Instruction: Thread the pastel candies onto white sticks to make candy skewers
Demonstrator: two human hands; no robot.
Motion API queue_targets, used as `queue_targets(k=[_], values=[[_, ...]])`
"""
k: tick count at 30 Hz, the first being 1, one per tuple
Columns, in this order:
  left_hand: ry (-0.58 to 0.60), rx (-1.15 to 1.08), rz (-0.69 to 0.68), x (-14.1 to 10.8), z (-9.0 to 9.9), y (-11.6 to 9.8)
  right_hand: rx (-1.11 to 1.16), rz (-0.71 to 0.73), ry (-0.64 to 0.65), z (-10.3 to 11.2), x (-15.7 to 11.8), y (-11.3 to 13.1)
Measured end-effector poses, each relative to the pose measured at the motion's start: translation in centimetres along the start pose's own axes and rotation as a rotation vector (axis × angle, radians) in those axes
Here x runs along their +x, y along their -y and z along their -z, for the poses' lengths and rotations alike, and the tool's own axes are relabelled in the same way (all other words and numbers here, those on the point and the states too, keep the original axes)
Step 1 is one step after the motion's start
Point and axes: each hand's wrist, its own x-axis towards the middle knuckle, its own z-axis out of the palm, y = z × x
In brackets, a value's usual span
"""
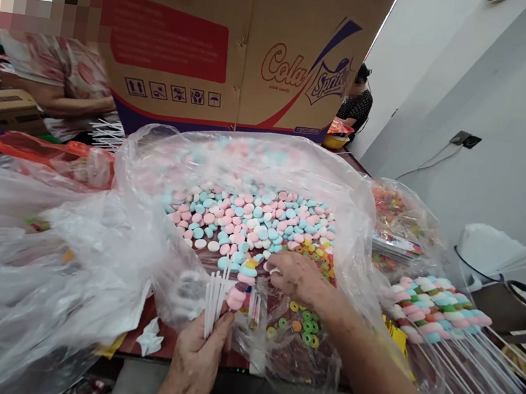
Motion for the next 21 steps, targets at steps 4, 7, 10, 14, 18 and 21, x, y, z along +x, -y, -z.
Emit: queue_targets(k=[4,7,10,14,18,21], values=[[-0.014,-0.008,0.008,0.0,-0.1,-0.1,0.161,0.004,-0.188,0.2,-0.6,-2.1],[-0.021,0.003,0.023,-0.1,-0.1,-0.4,0.216,-0.029,-0.313,-0.7,-0.1,-2.2],[-0.023,0.015,0.020,-0.1,-0.1,-0.6,0.202,-0.020,-0.350,-2.0,0.3,-1.5],[-0.011,0.012,0.010,-0.1,0.0,-0.4,0.102,0.049,-0.285,-3.4,0.3,-0.9],[-0.013,0.004,0.017,-0.1,0.0,-0.1,0.049,0.091,-0.246,-3.9,0.0,-0.9],[-0.001,0.005,0.022,-0.1,0.0,0.0,0.044,0.086,-0.252,-4.1,-0.1,-0.9]])
